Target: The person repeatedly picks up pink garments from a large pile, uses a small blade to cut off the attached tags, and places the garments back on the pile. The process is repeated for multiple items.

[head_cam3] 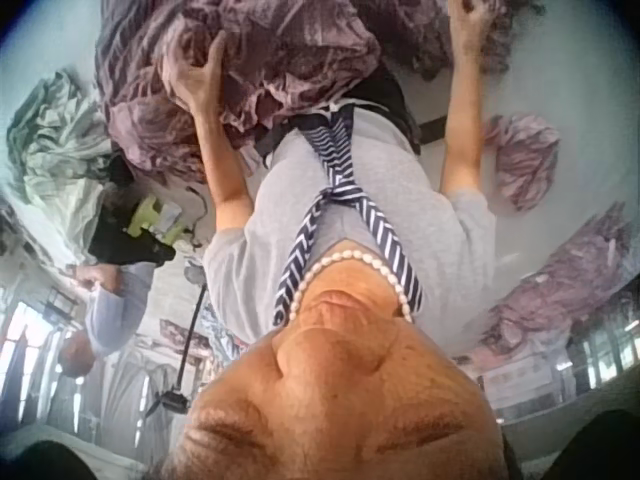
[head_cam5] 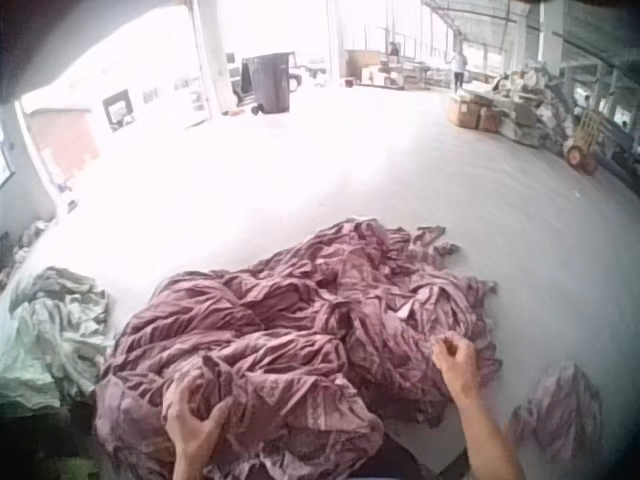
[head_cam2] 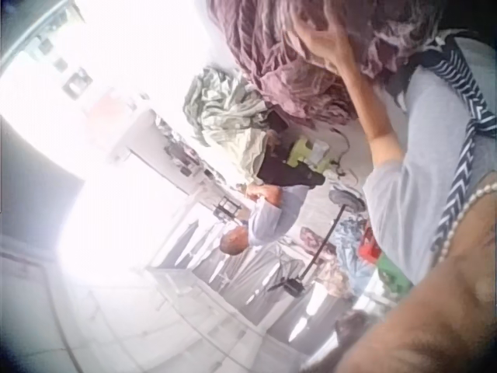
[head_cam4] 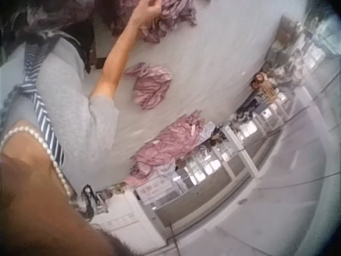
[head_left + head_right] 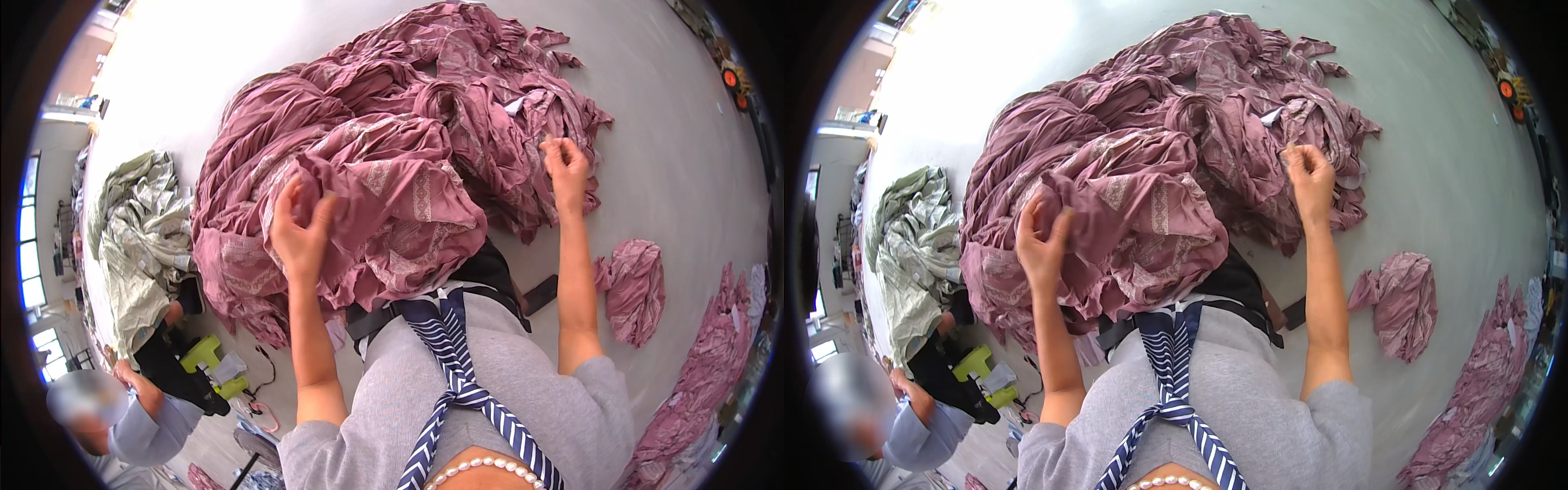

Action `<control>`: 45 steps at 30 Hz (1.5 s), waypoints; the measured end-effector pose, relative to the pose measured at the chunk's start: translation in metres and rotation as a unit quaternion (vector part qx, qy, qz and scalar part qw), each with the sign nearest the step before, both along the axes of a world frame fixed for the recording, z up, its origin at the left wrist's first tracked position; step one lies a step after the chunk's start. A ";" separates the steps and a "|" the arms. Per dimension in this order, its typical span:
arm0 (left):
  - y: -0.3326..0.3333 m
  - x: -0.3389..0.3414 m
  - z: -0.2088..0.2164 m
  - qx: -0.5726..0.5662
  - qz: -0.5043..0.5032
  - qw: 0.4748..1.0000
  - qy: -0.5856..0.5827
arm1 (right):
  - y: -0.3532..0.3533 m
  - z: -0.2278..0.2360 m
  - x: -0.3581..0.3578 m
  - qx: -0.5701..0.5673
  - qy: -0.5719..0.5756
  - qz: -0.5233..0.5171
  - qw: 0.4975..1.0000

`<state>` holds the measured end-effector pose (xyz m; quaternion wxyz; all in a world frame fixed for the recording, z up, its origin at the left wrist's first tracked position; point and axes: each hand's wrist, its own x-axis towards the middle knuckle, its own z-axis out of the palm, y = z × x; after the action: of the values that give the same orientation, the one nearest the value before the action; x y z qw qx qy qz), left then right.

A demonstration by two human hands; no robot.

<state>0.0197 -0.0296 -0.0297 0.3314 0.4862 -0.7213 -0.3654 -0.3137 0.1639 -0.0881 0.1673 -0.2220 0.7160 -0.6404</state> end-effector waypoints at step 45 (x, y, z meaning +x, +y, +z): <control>0.052 -0.008 -0.021 0.001 -0.305 0.952 0.025 | -0.078 0.162 0.079 -0.103 -0.220 0.326 0.914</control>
<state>0.0120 0.0227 -0.0503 0.2216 0.2346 -0.8265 -0.4613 -0.2350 0.0863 0.0739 0.4958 -0.3127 0.4792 -0.6533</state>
